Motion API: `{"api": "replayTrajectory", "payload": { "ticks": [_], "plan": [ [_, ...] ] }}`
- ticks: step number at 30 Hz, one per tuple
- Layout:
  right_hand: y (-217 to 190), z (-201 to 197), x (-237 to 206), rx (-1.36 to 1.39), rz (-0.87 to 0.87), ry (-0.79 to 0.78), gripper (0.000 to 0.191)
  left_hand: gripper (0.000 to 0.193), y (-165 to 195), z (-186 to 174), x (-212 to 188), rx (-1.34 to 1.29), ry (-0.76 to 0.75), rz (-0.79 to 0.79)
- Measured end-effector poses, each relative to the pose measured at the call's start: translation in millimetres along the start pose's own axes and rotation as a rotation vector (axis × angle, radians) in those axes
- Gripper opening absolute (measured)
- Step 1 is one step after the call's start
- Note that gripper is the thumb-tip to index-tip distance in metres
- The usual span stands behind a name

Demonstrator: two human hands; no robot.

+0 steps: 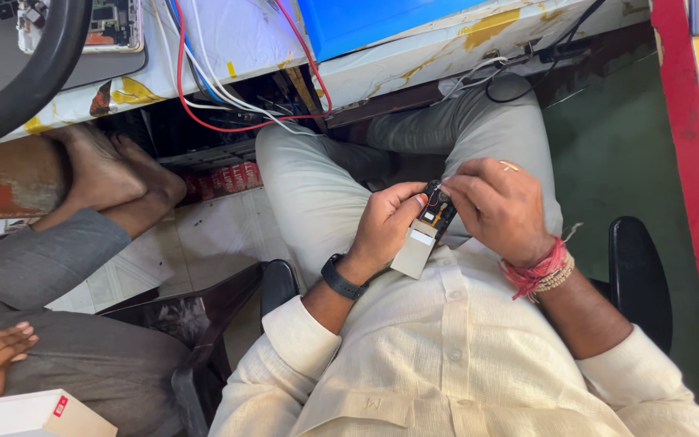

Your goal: The person assembles a small electronic device by connecting a keypad module to a screen assembly and securing internal components. They handle wires and small parts with their hands, repeatedly adjusting and aligning the pieces.

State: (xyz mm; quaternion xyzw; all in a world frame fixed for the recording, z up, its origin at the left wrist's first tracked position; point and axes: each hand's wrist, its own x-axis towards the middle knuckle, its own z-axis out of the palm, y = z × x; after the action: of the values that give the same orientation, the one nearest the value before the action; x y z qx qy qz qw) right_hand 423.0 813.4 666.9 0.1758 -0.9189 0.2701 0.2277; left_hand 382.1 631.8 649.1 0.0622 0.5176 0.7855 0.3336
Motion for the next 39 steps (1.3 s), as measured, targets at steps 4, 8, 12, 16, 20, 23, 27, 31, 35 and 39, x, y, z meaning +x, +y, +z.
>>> {"api": "replayTrajectory", "payload": {
  "ticks": [4,8,12,16,20,23,27,31,35,39],
  "plan": [
    [-6,11,-11,0.091,0.227,0.100,0.014,0.029,-2,3,1,0.089,0.094,0.137],
    [-13,18,-9,0.141,0.305,0.143,0.018,0.030,-6,8,3,0.071,0.181,0.199],
    [-19,26,1,0.133,0.339,0.166,0.020,0.032,-13,13,3,-0.064,0.160,0.238],
    [-23,31,6,0.151,0.402,0.176,0.014,0.033,-22,11,3,-0.070,0.154,0.230],
    [-24,33,6,0.140,0.435,0.176,0.010,0.034,-27,8,3,-0.085,0.142,0.232],
    [-24,34,4,0.149,0.442,0.164,0.009,0.033,-27,8,3,-0.171,0.139,0.183],
    [-20,35,3,0.192,0.448,0.117,0.008,0.033,-25,10,4,-0.273,0.141,0.165],
    [-16,34,4,0.220,0.459,0.066,0.008,0.032,-25,11,5,-0.212,0.111,0.200],
    [-14,31,3,0.254,0.480,0.041,0.007,0.032,-27,12,5,-0.193,0.100,0.228],
    [-13,27,4,0.309,0.547,0.013,0.008,0.033,-27,13,6,-0.155,0.097,0.260]
  ]
}}
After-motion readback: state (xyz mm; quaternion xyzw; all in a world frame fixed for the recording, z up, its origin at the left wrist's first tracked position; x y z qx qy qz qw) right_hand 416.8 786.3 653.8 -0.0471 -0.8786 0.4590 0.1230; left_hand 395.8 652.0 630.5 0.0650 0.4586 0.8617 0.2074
